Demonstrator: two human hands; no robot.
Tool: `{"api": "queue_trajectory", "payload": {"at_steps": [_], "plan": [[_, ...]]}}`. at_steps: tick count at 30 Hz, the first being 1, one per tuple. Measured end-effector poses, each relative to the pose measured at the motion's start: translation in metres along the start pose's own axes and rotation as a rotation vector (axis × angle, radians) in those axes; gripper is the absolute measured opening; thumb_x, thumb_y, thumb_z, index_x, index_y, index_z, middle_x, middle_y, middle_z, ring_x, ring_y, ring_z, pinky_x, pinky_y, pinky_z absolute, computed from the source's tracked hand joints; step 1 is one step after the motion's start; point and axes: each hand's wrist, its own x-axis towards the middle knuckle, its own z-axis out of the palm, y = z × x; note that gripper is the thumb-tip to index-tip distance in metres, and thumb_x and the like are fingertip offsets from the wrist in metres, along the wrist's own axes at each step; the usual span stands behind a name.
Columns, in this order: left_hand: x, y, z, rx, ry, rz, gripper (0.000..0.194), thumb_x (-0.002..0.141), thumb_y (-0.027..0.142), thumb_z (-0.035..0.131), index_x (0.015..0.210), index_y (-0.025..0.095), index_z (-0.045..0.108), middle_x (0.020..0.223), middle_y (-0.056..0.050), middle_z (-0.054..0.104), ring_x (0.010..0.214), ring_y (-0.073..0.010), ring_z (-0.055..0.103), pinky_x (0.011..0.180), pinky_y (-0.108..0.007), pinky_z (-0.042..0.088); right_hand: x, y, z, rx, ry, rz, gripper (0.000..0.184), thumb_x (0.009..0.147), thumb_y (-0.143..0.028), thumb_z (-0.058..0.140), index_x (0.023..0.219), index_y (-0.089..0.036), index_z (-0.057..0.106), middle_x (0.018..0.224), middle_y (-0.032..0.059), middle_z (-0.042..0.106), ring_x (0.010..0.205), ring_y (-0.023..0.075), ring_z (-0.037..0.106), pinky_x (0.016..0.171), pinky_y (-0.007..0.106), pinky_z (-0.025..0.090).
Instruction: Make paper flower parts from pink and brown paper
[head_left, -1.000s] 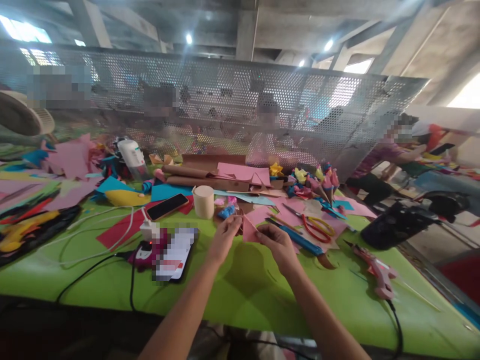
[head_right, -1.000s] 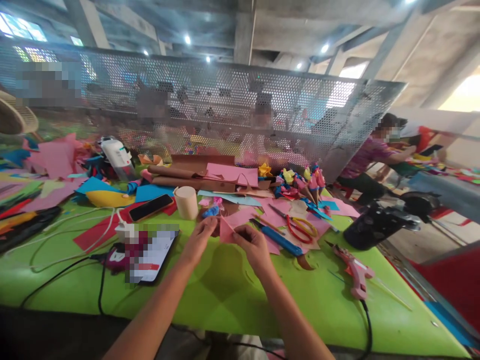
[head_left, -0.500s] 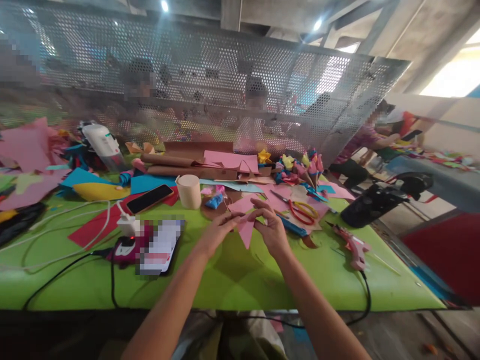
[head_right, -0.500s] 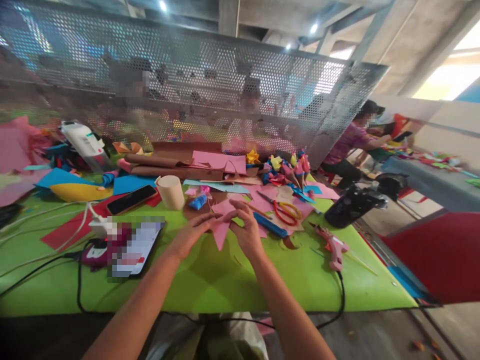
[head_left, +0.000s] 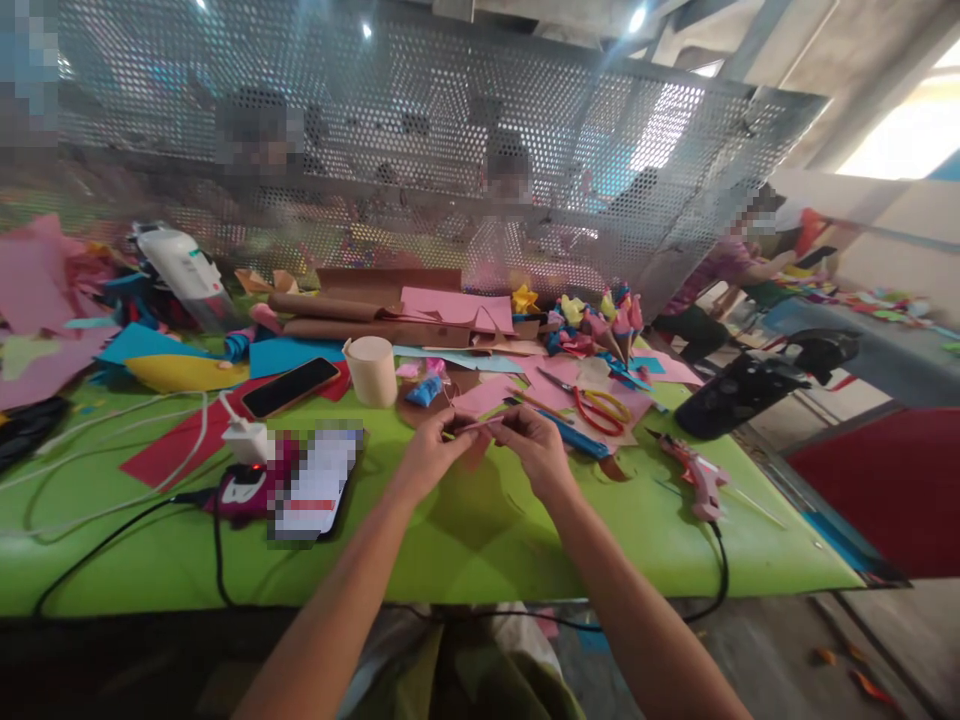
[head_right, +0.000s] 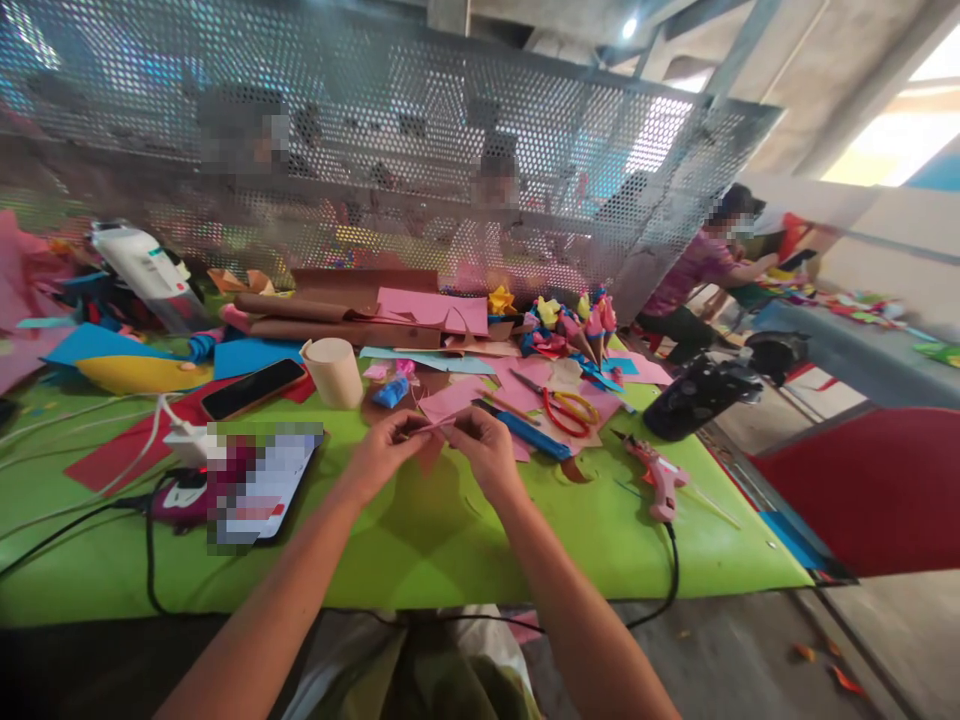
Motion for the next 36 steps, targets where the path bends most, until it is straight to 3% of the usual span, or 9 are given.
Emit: {"api": "queue_trajectory", "payload": {"at_steps": [4,7,12,16,18,20,23,27,36], "plan": [[0.001,-0.002,-0.001,-0.035,0.016,-0.033,0.016,0.068,0.031,0.071,0.077,0.018,0.068,0.075,-0.001,0.068,0.074,-0.0164,0.061,0.069,-0.026,0.046,0.0,-0.003,0.001,-0.002,-0.001,0.008,0.024,0.067,-0.043,0.074,0.074,-0.021,0.066,0.065,-0.0001,0.062,0.059,0.0149,0.052,0.058,0.028,0.044],[0.003,-0.004,-0.003,-0.122,0.107,-0.072,0.026,0.064,0.035,0.076,0.081,0.018,0.067,0.075,-0.001,0.069,0.074,-0.0172,0.062,0.069,-0.027,0.048,0.0,-0.003,0.002,-0.033,-0.014,0.015,0.024,0.068,-0.044,0.073,0.071,-0.021,0.065,0.064,-0.0001,0.063,0.058,0.0146,0.053,0.057,0.028,0.044],[0.007,-0.007,-0.007,-0.229,0.258,-0.093,0.035,0.059,0.038,0.082,0.081,0.017,0.065,0.077,-0.002,0.07,0.076,-0.0169,0.064,0.071,-0.028,0.05,0.006,0.001,-0.008,-0.224,-0.165,0.015,0.029,0.078,-0.047,0.063,0.067,-0.021,0.066,0.064,0.0015,0.066,0.058,0.0157,0.058,0.058,0.028,0.045],[0.008,-0.005,-0.009,-0.18,0.262,-0.091,0.027,0.06,0.036,0.08,0.075,0.017,0.066,0.065,0.0,0.066,0.064,-0.0136,0.059,0.056,-0.022,0.044,0.028,-0.011,-0.045,-0.761,-0.003,-0.1,0.025,0.088,-0.037,0.054,0.094,-0.023,0.074,0.088,0.0041,0.075,0.076,0.0198,0.066,0.069,0.03,0.047],[0.007,-0.002,-0.01,-0.18,0.247,-0.115,0.022,0.06,0.031,0.076,0.075,0.017,0.067,0.065,0.0,0.064,0.06,-0.0118,0.056,0.05,-0.02,0.039,0.043,-0.019,-0.069,-1.161,-0.008,-0.044,0.02,0.086,-0.031,0.058,0.096,-0.026,0.075,0.097,0.0044,0.076,0.086,0.0228,0.067,0.072,0.031,0.046],[0.006,0.0,-0.01,-0.189,0.22,-0.155,0.022,0.059,0.025,0.072,0.079,0.018,0.069,0.068,0.0,0.066,0.059,-0.011,0.054,0.047,-0.019,0.036,0.056,-0.022,-0.089,-1.257,-0.009,0.008,0.019,0.084,-0.024,0.061,0.094,-0.023,0.077,0.098,0.0086,0.076,0.088,0.0261,0.068,0.073,0.033,0.046],[0.005,-0.001,-0.008,-0.183,0.184,-0.186,0.026,0.058,0.022,0.067,0.083,0.018,0.071,0.071,0.0,0.067,0.059,-0.0109,0.054,0.046,-0.018,0.034,0.067,-0.017,-0.106,-1.318,-0.05,0.068,0.02,0.078,-0.016,0.064,0.092,-0.021,0.077,0.096,0.0096,0.077,0.089,0.0262,0.068,0.075,0.032,0.046],[0.006,-0.009,-0.007,-0.203,0.158,-0.177,0.029,0.056,0.018,0.063,0.084,0.019,0.073,0.069,0.0,0.066,0.056,-0.0097,0.051,0.047,-0.019,0.034,0.072,-0.004,-0.111,-1.36,-0.092,0.124,0.018,0.075,-0.018,0.066,0.09,-0.019,0.076,0.091,0.0105,0.076,0.087,0.0276,0.068,0.073,0.032,0.046],[0.008,-0.011,-0.008,-0.334,0.208,-0.123,0.044,0.053,0.013,0.072,0.097,0.018,0.069,0.091,-0.004,0.072,0.081,-0.0157,0.064,0.064,-0.023,0.048,0.068,-0.002,-0.119,-1.23,0.037,0.09,0.021,0.067,-0.011,0.064,0.086,-0.015,0.072,0.095,0.0154,0.072,0.094,0.0312,0.066,0.079,0.038,0.047]]}}
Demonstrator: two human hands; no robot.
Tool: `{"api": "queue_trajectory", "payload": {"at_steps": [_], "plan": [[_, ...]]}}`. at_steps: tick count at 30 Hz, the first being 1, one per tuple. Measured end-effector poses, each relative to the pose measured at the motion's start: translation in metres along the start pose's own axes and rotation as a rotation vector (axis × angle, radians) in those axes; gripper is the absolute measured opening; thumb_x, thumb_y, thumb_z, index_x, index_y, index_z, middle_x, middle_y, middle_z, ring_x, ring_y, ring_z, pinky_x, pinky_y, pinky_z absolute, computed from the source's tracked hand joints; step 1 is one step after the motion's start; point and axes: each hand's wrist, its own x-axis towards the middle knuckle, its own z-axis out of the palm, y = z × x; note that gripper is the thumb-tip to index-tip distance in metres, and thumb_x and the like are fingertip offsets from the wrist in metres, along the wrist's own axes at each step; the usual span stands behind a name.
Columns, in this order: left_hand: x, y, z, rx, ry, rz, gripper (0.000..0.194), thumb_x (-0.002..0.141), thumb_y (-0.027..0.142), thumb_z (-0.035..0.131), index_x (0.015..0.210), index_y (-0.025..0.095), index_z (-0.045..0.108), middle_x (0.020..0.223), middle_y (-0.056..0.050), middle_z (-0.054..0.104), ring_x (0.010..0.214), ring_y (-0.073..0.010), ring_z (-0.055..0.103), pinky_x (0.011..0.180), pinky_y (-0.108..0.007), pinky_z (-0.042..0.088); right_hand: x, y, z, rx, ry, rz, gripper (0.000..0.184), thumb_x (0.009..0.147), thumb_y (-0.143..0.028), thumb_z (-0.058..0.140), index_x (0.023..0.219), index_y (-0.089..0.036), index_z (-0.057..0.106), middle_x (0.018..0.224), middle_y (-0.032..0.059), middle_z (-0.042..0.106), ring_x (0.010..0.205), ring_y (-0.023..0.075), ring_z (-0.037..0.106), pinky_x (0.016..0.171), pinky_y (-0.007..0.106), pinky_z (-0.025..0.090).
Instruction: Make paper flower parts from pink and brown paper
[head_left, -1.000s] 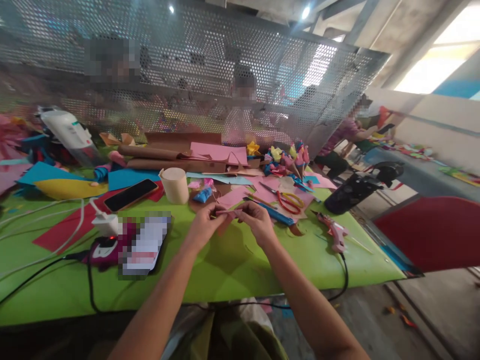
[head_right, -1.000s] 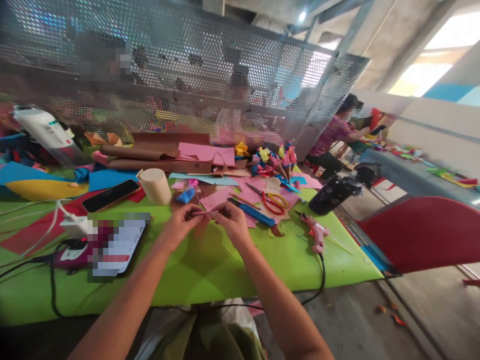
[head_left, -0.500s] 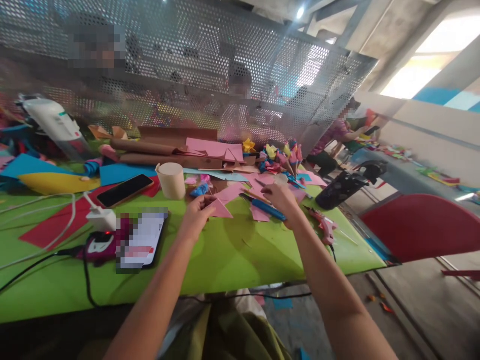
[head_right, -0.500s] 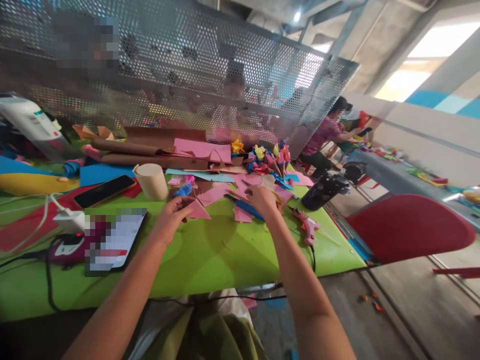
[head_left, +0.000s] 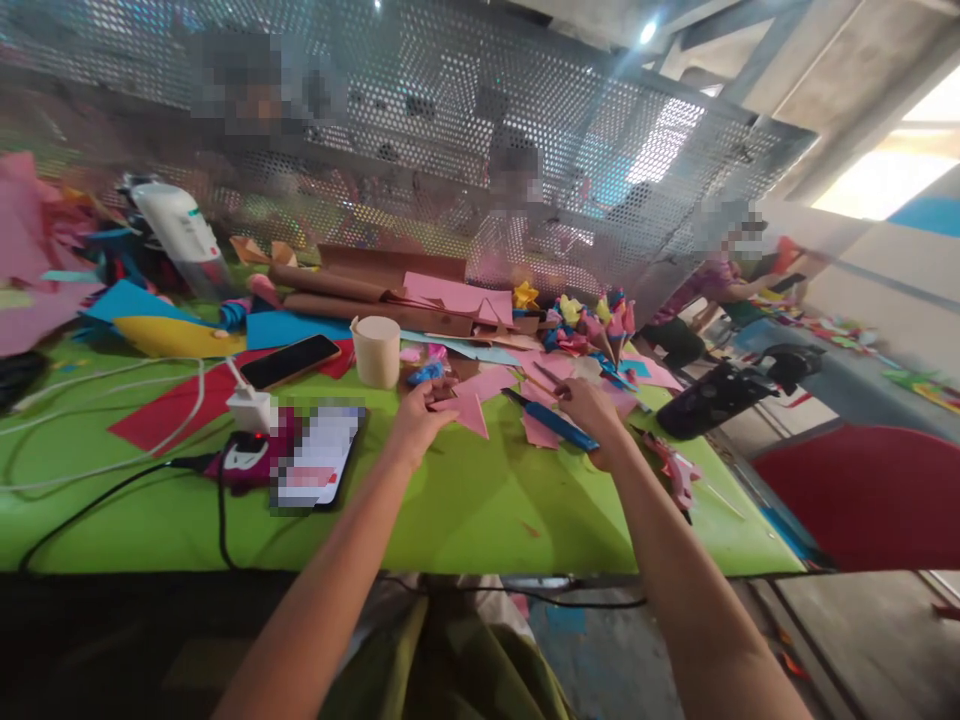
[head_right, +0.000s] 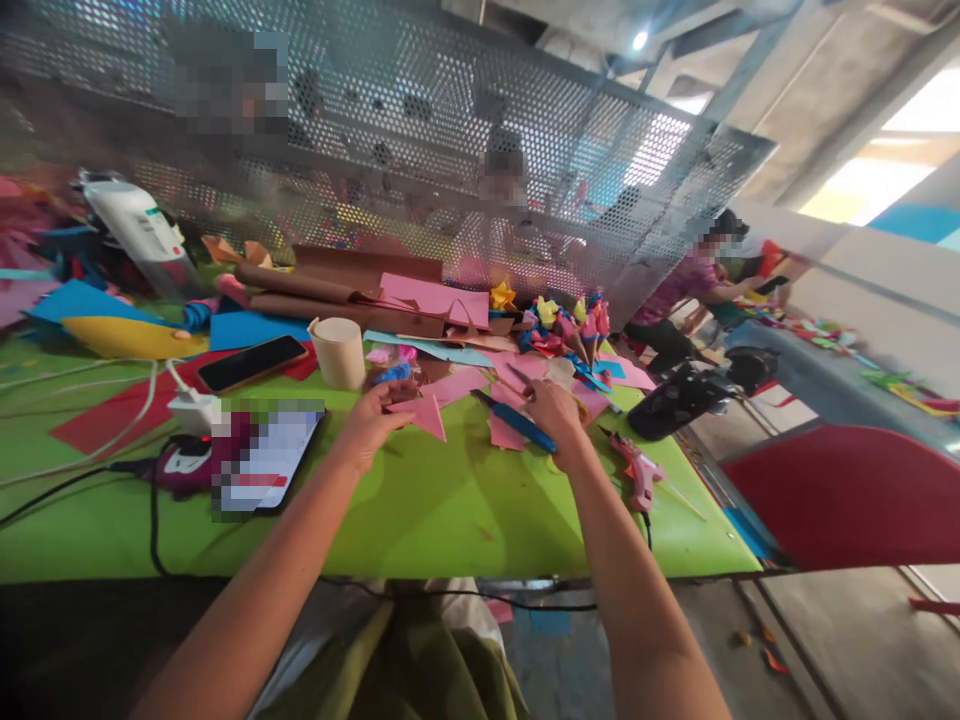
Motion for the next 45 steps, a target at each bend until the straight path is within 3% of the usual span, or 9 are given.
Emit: {"api": "queue_trajectory", "payload": {"at_steps": [6,13,18,24,29,33,36,42,45], "plan": [[0.001,-0.005,0.0,-0.028,-0.023,0.003,0.044,0.053,0.012,0.074,0.097,0.017,0.068,0.09,-0.004,0.07,0.084,-0.0165,0.063,0.072,-0.027,0.05,-0.02,-0.004,0.001,0.322,0.041,-0.032,0.023,0.076,-0.025,0.058,0.096,-0.017,0.066,0.092,0.009,0.07,0.082,0.0228,0.068,0.075,0.035,0.052],[0.0,-0.004,0.001,-0.066,0.017,-0.072,0.041,0.054,0.011,0.074,0.094,0.017,0.069,0.09,-0.004,0.069,0.075,-0.0134,0.063,0.062,-0.022,0.047,-0.051,-0.045,0.009,1.191,-0.218,-0.015,0.034,0.063,-0.034,0.073,0.094,-0.023,0.066,0.085,0.0018,0.066,0.072,0.0181,0.062,0.069,0.033,0.049],[0.0,-0.005,0.001,-0.052,0.03,-0.075,0.043,0.057,0.009,0.072,0.099,0.018,0.069,0.088,-0.003,0.069,0.072,-0.0125,0.062,0.057,-0.02,0.043,-0.058,-0.071,0.022,1.248,-0.286,-0.034,0.013,0.061,-0.026,0.064,0.073,-0.023,0.061,0.07,-0.002,0.055,0.06,0.0137,0.048,0.056,0.027,0.038],[-0.003,-0.004,0.003,0.056,-0.015,0.065,0.043,0.061,0.006,0.069,0.102,0.018,0.069,0.088,-0.003,0.07,0.085,-0.0159,0.064,0.079,-0.027,0.049,-0.074,-0.086,0.037,1.163,-0.389,-0.009,0.026,0.068,-0.035,0.074,0.089,-0.022,0.067,0.055,-0.0081,0.037,0.05,0.0104,0.03,0.05,0.026,0.022],[-0.009,-0.001,0.009,0.028,-0.072,0.055,0.05,0.062,0.01,0.073,0.11,0.019,0.065,0.095,-0.002,0.07,0.088,-0.0159,0.064,0.078,-0.026,0.049,-0.083,-0.092,0.044,1.157,-0.341,0.039,0.028,0.061,-0.04,0.081,0.069,-0.02,0.063,0.061,-0.0042,0.053,0.057,0.0118,0.043,0.056,0.026,0.031],[-0.012,-0.003,0.014,-0.099,-0.114,-0.101,0.057,0.062,0.021,0.08,0.114,0.018,0.058,0.09,-0.002,0.071,0.079,-0.0159,0.065,0.065,-0.024,0.048,-0.084,-0.093,0.047,1.248,-0.25,0.087,0.032,0.06,-0.043,0.082,0.067,-0.02,0.061,0.057,-0.0054,0.051,0.049,0.0085,0.034,0.049,0.025,0.025],[-0.014,-0.004,0.017,-0.058,-0.192,-0.148,0.045,0.065,0.026,0.08,0.104,0.017,0.062,0.082,-0.003,0.072,0.075,-0.0167,0.066,0.065,-0.026,0.048,-0.084,-0.092,0.047,1.288,-0.23,0.102,0.033,0.061,-0.044,0.082,0.068,-0.019,0.062,0.057,-0.0052,0.052,0.047,0.0074,0.028,0.047,0.025,0.02],[-0.015,-0.006,0.017,0.048,-0.192,-0.088,0.024,0.07,0.027,0.077,0.088,0.014,0.069,0.075,-0.004,0.071,0.068,-0.0146,0.064,0.066,-0.026,0.048,-0.084,-0.092,0.045,1.28,-0.268,0.046,0.029,0.063,-0.041,0.082,0.076,-0.019,0.068,0.07,-0.0013,0.063,0.057,0.0104,0.045,0.053,0.024,0.03],[-0.014,-0.006,0.018,-0.037,-0.19,-0.117,0.021,0.068,0.024,0.078,0.083,0.014,0.068,0.074,-0.003,0.07,0.068,-0.0139,0.064,0.068,-0.027,0.051,-0.084,-0.092,0.044,1.282,-0.268,0.068,0.029,0.064,-0.041,0.081,0.07,-0.019,0.065,0.059,-0.005,0.053,0.049,0.0074,0.032,0.048,0.024,0.021]]}}
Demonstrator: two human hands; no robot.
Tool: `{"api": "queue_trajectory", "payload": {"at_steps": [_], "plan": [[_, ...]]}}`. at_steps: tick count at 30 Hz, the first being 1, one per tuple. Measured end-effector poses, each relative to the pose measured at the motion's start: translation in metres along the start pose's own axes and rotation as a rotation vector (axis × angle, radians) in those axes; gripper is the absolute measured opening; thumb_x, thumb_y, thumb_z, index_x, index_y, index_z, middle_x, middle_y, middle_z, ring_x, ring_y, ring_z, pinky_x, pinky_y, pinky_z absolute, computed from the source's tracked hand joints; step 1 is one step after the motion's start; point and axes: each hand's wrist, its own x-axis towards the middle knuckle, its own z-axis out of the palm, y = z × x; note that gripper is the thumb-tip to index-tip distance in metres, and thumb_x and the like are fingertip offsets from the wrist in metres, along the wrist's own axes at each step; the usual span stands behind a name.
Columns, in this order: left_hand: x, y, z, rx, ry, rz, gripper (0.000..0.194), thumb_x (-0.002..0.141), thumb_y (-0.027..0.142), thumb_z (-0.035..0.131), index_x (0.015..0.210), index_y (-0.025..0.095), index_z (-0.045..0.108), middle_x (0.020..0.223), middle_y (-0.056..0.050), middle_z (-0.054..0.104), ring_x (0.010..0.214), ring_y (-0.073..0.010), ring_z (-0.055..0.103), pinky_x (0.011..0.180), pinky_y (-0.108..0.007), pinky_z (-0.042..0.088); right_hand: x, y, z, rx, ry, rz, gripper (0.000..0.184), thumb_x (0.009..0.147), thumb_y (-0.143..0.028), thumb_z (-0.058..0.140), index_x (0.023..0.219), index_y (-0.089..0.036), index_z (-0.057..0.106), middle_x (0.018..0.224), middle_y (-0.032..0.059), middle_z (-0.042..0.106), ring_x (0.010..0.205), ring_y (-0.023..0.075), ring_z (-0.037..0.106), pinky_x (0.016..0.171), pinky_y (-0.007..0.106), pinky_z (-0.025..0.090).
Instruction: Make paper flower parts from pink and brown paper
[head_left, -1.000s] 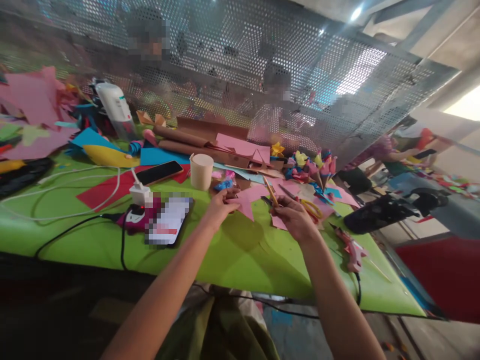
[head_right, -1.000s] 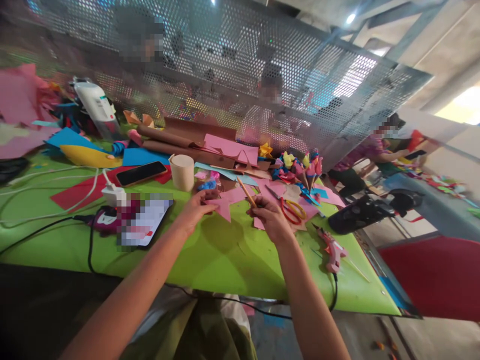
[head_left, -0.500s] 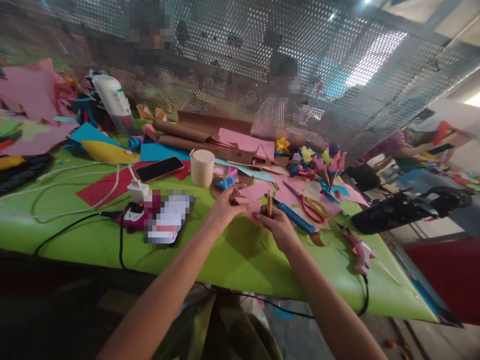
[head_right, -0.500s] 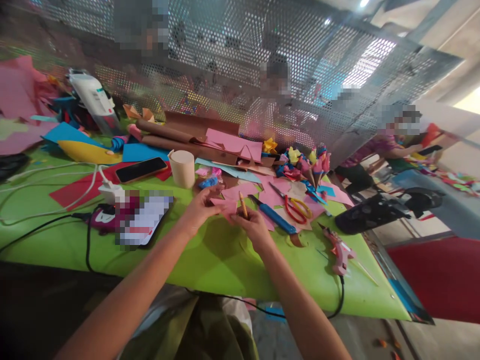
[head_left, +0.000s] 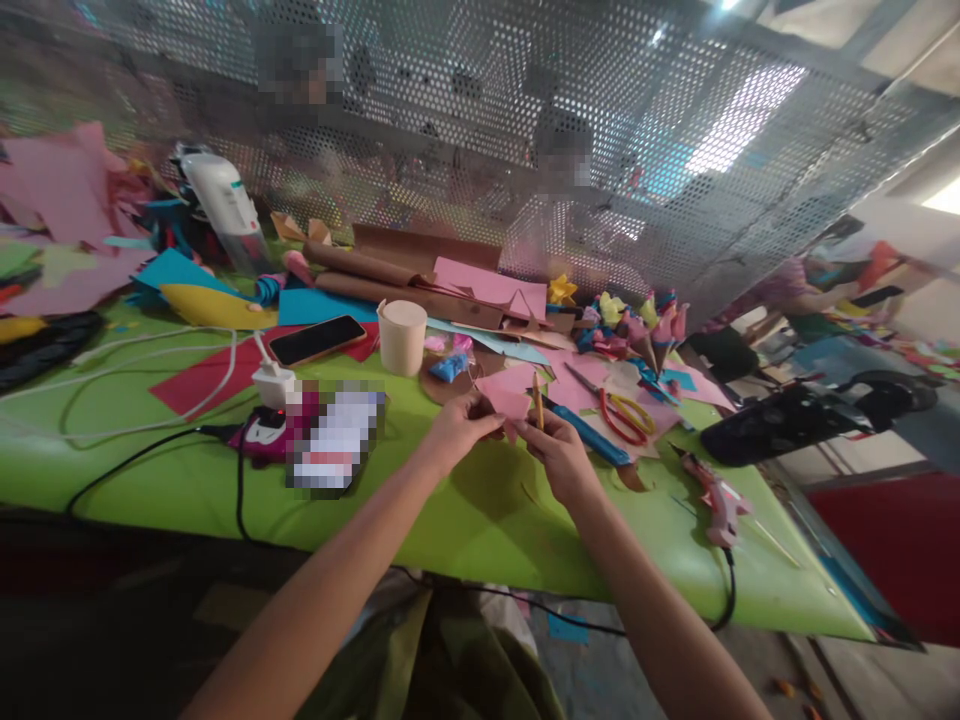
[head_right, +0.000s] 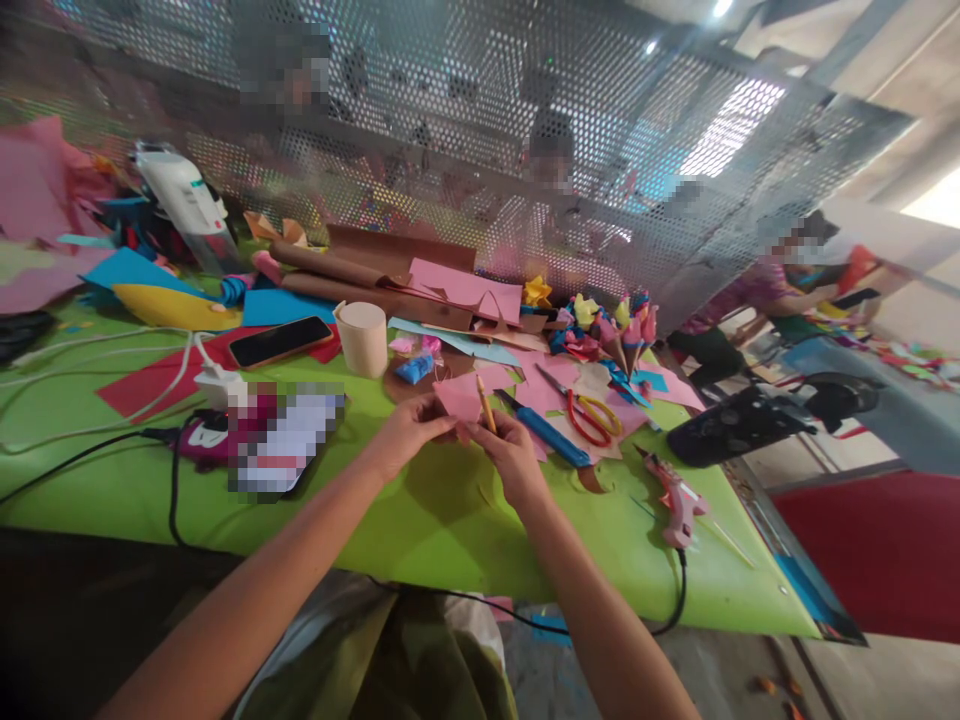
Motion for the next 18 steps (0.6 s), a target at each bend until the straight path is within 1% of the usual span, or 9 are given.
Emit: {"api": "queue_trajectory", "payload": {"at_steps": [1,3,6,8,12,18], "plan": [[-0.0001,0.0003,0.0005,-0.023,0.002,-0.009,0.021,0.067,0.024,0.079,0.082,0.013,0.068,0.075,-0.003,0.069,0.069,-0.0138,0.064,0.069,-0.027,0.051,-0.0001,0.0002,-0.0002,0.006,0.003,0.008,0.03,0.064,-0.041,0.081,0.068,-0.018,0.063,0.056,-0.0061,0.049,0.047,0.0068,0.027,0.047,0.025,0.017],[-0.0005,0.0013,0.0015,-0.042,0.013,-0.027,0.022,0.065,0.022,0.08,0.082,0.013,0.068,0.074,-0.002,0.069,0.068,-0.0137,0.064,0.068,-0.027,0.052,-0.0001,0.0008,-0.0007,0.014,-0.009,0.019,0.032,0.064,-0.042,0.082,0.066,-0.018,0.061,0.054,-0.0071,0.044,0.047,0.0064,0.022,0.046,0.026,0.013],[-0.0014,0.0029,0.0023,-0.048,0.023,-0.052,0.023,0.064,0.02,0.081,0.081,0.013,0.068,0.073,-0.002,0.068,0.066,-0.0131,0.063,0.065,-0.026,0.052,0.0002,0.0018,-0.0017,0.009,-0.035,0.028,0.032,0.065,-0.043,0.081,0.067,-0.017,0.062,0.054,-0.0069,0.042,0.047,0.0065,0.022,0.046,0.026,0.012],[-0.002,0.0035,0.0022,-0.049,0.019,-0.064,0.021,0.065,0.02,0.08,0.08,0.013,0.067,0.072,-0.002,0.068,0.064,-0.0122,0.062,0.063,-0.025,0.051,0.0003,0.002,-0.002,0.013,-0.039,0.035,0.033,0.066,-0.044,0.08,0.066,-0.017,0.061,0.055,-0.0064,0.043,0.047,0.0065,0.023,0.046,0.026,0.013],[-0.0023,0.0033,0.0019,-0.02,0.013,-0.079,0.018,0.07,0.023,0.077,0.081,0.014,0.066,0.07,-0.001,0.067,0.058,-0.0104,0.061,0.06,-0.023,0.049,-0.0002,0.0007,-0.001,0.029,-0.03,0.053,0.034,0.063,-0.043,0.082,0.064,-0.017,0.06,0.054,-0.0066,0.043,0.046,0.0063,0.024,0.045,0.025,0.014],[-0.0004,0.0026,0.0017,-0.039,0.032,-0.051,0.016,0.069,0.018,0.074,0.083,0.014,0.067,0.072,0.0,0.068,0.061,-0.0105,0.061,0.059,-0.022,0.049,-0.0014,-0.0011,0.001,0.036,-0.037,0.061,0.032,0.063,-0.043,0.081,0.067,-0.018,0.062,0.055,-0.0062,0.046,0.046,0.0072,0.029,0.045,0.024,0.022]]}}
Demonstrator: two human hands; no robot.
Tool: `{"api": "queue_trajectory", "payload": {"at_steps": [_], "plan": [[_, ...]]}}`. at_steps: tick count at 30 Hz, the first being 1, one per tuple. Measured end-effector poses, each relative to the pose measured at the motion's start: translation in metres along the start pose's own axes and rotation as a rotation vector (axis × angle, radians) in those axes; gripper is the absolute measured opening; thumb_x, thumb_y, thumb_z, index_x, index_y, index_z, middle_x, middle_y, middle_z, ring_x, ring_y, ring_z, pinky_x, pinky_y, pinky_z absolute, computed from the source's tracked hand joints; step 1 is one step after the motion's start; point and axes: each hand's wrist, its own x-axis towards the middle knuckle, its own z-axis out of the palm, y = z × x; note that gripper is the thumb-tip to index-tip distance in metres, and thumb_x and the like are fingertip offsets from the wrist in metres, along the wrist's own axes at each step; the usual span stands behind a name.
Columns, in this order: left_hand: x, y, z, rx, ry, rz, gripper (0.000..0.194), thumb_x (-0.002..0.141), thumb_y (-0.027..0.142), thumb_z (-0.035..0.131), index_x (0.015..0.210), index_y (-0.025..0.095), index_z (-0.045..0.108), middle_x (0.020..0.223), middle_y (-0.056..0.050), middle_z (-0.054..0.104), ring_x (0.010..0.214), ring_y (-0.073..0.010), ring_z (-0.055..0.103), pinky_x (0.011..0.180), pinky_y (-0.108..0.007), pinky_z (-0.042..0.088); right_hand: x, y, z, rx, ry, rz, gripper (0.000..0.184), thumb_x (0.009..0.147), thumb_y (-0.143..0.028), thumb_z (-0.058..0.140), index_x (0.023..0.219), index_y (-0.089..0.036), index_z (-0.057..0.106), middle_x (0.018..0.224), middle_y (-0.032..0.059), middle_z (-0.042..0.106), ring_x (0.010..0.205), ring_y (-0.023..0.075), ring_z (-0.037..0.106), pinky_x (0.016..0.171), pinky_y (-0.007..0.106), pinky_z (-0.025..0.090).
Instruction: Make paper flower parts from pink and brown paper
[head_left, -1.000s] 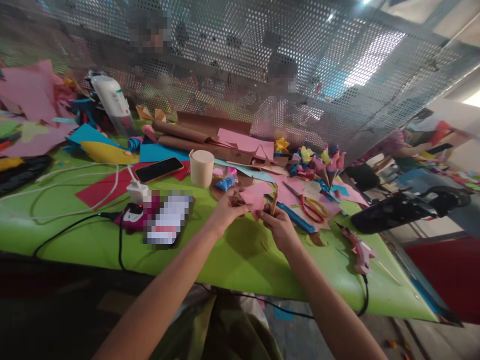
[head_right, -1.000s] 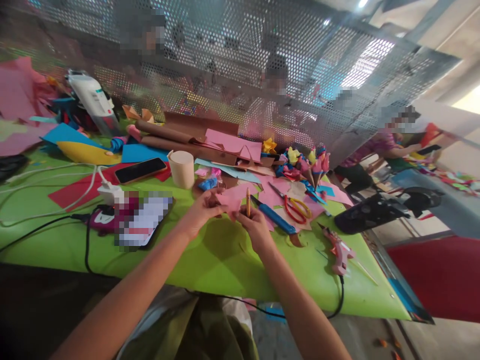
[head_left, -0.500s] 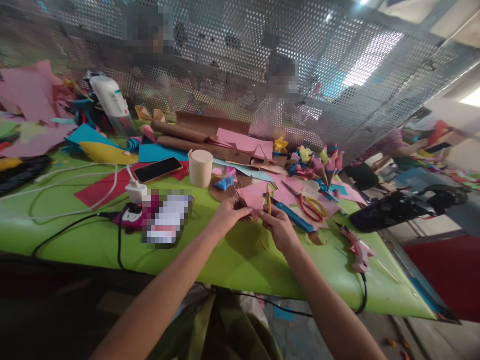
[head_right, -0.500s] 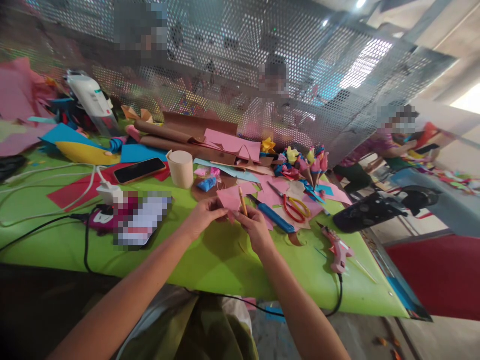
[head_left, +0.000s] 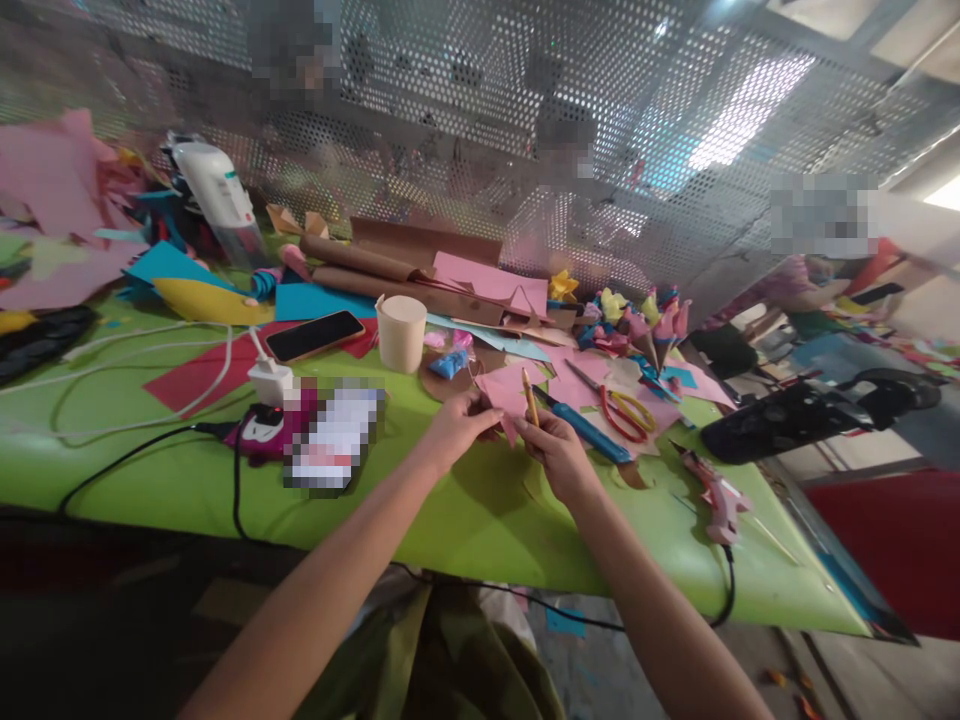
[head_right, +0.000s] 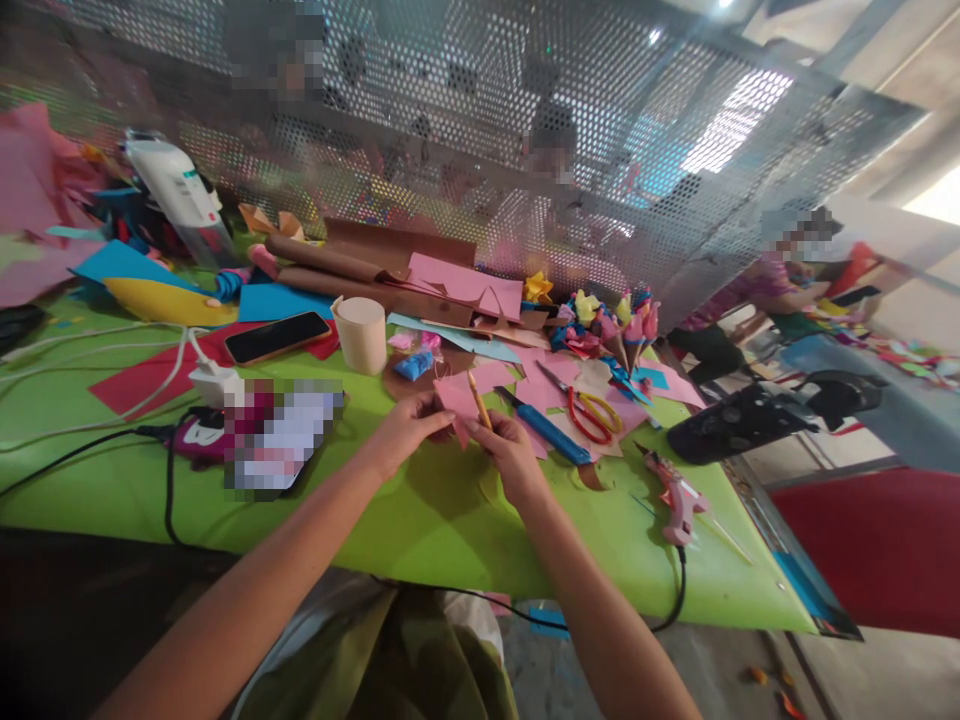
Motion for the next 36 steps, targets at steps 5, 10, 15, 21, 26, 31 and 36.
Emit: {"api": "queue_trajectory", "payload": {"at_steps": [5,10,15,21,26,31,36], "plan": [[0.001,-0.003,-0.002,0.031,0.003,-0.009,0.017,0.072,0.024,0.074,0.084,0.014,0.067,0.071,-0.002,0.069,0.059,-0.0113,0.062,0.06,-0.024,0.048,0.002,0.001,-0.001,-0.026,0.018,-0.046,0.03,0.061,-0.039,0.082,0.07,-0.019,0.062,0.063,-0.0043,0.053,0.052,0.0089,0.039,0.051,0.024,0.031],[0.002,-0.005,-0.004,0.052,0.013,-0.008,0.022,0.073,0.031,0.075,0.082,0.016,0.064,0.076,-0.003,0.071,0.062,-0.0131,0.066,0.058,-0.023,0.045,0.002,0.005,-0.002,-0.189,0.101,-0.184,0.025,0.064,-0.037,0.077,0.075,-0.02,0.062,0.062,-0.0046,0.051,0.057,0.0118,0.043,0.054,0.024,0.033],[0.003,-0.003,-0.005,-0.005,0.015,-0.06,0.022,0.075,0.032,0.074,0.087,0.016,0.065,0.084,-0.006,0.074,0.067,-0.0145,0.069,0.06,-0.024,0.045,-0.003,0.004,-0.005,-0.689,0.397,-0.499,0.013,0.077,-0.032,0.065,0.073,-0.019,0.063,0.057,-0.0052,0.048,0.052,0.0117,0.039,0.051,0.025,0.03],[-0.002,0.002,-0.003,-0.096,-0.167,-0.057,0.033,0.079,0.044,0.068,0.094,0.015,0.071,0.099,-0.01,0.075,0.096,-0.0217,0.069,0.075,-0.028,0.048,-0.01,0.005,-0.01,-1.14,0.406,-0.85,0.014,0.082,-0.016,0.056,0.086,-0.021,0.069,0.073,0.0032,0.066,0.065,0.0173,0.057,0.062,0.028,0.04],[0.001,-0.002,-0.007,-0.085,-0.182,-0.034,0.034,0.076,0.05,0.072,0.082,0.016,0.072,0.087,-0.007,0.074,0.088,-0.0194,0.068,0.079,-0.029,0.048,-0.014,0.005,-0.005,-1.306,0.305,-0.941,0.021,0.087,-0.016,0.055,0.098,-0.023,0.071,0.068,0.0037,0.062,0.064,0.0185,0.056,0.065,0.03,0.039],[0.007,-0.005,-0.01,-0.058,0.003,-0.05,0.021,0.069,0.032,0.078,0.08,0.014,0.072,0.076,-0.004,0.072,0.068,-0.0138,0.067,0.068,-0.026,0.05,-0.017,-0.002,-0.005,-1.112,0.118,-0.779,0.027,0.088,-0.035,0.06,0.112,-0.023,0.062,0.077,0.0019,0.061,0.065,0.0179,0.055,0.063,0.028,0.041],[0.003,0.001,-0.008,-0.09,0.047,-0.104,0.011,0.077,0.026,0.069,0.076,0.015,0.066,0.069,-0.003,0.071,0.059,-0.0143,0.069,0.054,-0.022,0.048,-0.015,-0.005,-0.014,-0.862,0.141,-0.582,0.019,0.095,-0.036,0.046,0.108,-0.023,0.052,0.076,-0.0014,0.058,0.064,0.0163,0.054,0.06,0.026,0.041]]}}
